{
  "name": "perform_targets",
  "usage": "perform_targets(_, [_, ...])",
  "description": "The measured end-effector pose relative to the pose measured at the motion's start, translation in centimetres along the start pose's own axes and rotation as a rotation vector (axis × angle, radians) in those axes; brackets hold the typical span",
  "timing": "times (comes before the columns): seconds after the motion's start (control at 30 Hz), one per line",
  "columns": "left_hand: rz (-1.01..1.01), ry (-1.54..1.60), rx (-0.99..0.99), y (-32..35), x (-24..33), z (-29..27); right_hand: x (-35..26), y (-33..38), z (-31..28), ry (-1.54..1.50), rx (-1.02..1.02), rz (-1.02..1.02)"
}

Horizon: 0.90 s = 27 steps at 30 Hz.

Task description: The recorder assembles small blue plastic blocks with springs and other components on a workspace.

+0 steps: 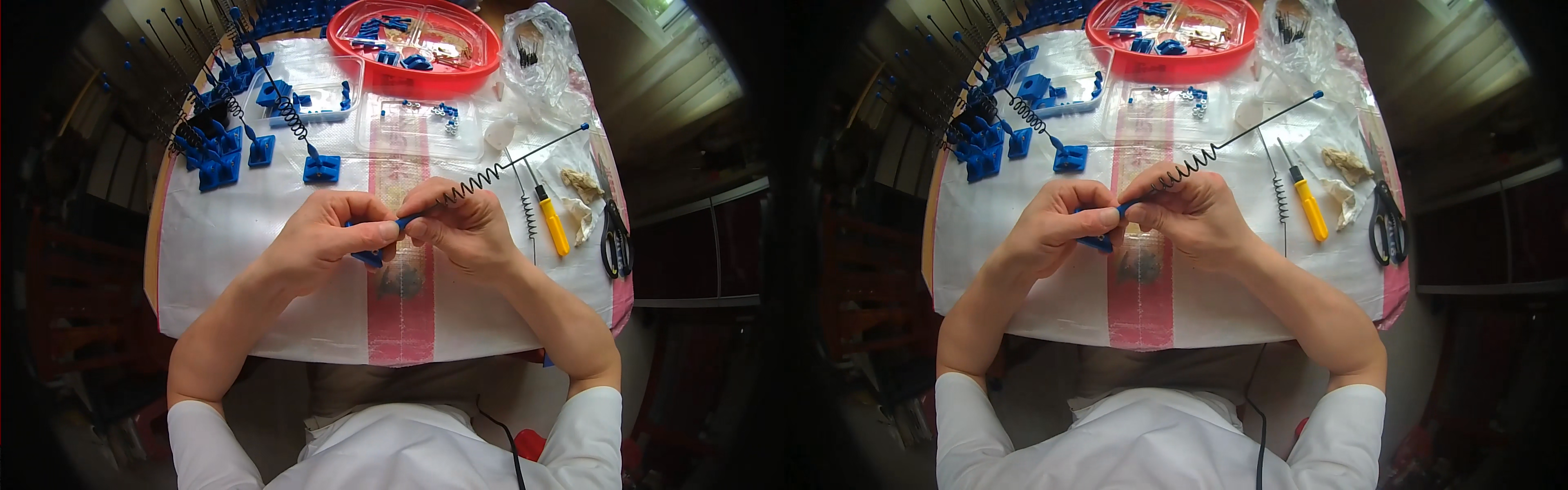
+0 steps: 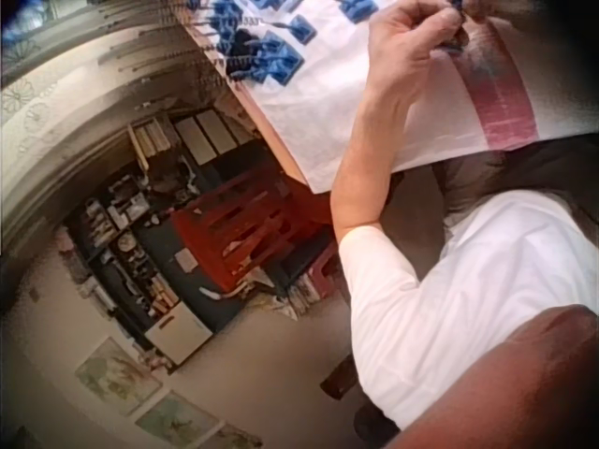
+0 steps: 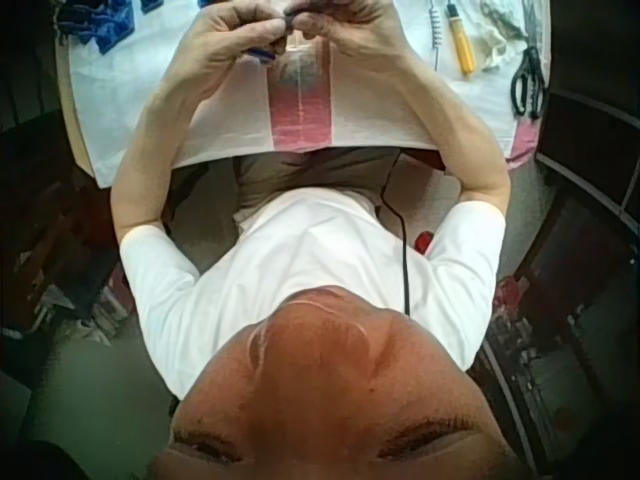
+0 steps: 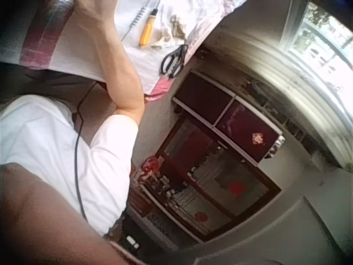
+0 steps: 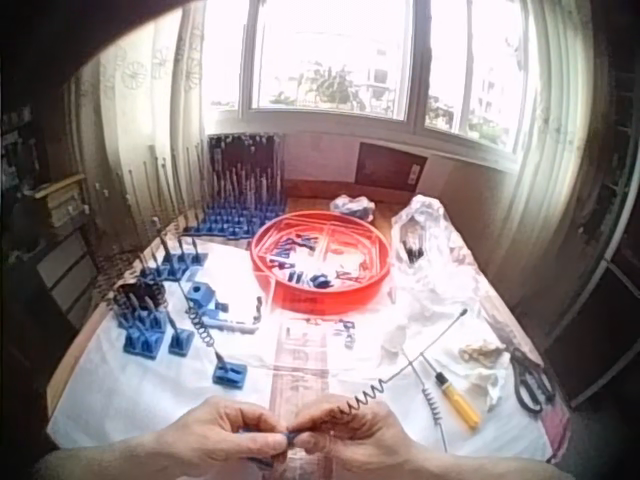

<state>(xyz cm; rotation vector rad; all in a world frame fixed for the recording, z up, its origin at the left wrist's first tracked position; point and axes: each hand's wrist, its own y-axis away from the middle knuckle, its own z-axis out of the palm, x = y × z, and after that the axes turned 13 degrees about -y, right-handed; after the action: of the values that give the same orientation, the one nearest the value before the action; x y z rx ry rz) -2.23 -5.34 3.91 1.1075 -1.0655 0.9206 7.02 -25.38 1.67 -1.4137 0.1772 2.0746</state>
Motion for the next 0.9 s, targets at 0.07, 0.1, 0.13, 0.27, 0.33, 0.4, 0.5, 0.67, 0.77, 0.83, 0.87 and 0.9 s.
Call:
perform_targets(0.07, [0.021,-0.011,0.021,0.0,0.0,0.1,0.0,0.0,0.1,-0.018,0.031,0.019])
perform_targets(0.1, [0.046,-0.037,0.048,0.0,0.0,0.3,0.0,0.1,0.1,-0.027,0.055,0.039])
perform_targets(0.13, [0.071,-0.063,0.075,0.0,-0.1,0.5,0.0,0.2,0.1,-0.035,0.078,0.06])
perform_targets(0.27, [0.122,-0.305,0.188,0.0,-0.2,0.6,0.4,0.1,-0.2,-0.079,0.121,0.099])
perform_targets(0.33, [0.087,-0.364,0.225,-0.1,0.0,0.9,0.4,0.0,-0.2,-0.079,0.137,0.109])
perform_targets(0.4, [0.117,-0.373,0.249,0.0,0.0,1.1,0.8,-0.2,-0.7,-0.109,0.124,0.11])
perform_targets(0.5, [0.222,-0.409,0.28,0.0,-0.1,1.6,0.7,-0.2,-0.7,-0.103,0.094,0.073])
perform_targets(0.67, [0.219,-0.373,0.14,0.7,0.8,1.4,-0.5,0.2,0.0,-0.074,0.128,0.045])
perform_targets(0.77, [0.293,-0.255,0.158,2.2,1.4,0.8,-0.2,-0.2,-1.1,-0.073,0.119,-0.02])
perform_targets(0.83, [0.401,-0.246,0.2,3.8,2.5,0.0,0.1,-0.3,-1.3,-0.087,0.143,-0.049])
perform_targets(0.87, [0.421,-0.213,0.238,4.6,3.1,-0.4,0.0,-0.3,-1.3,-0.078,0.161,-0.045])
perform_targets(0.9, [0.464,-0.235,0.315,5.9,3.7,-1.1,-0.2,-0.4,-1.1,-0.072,0.172,-0.041])
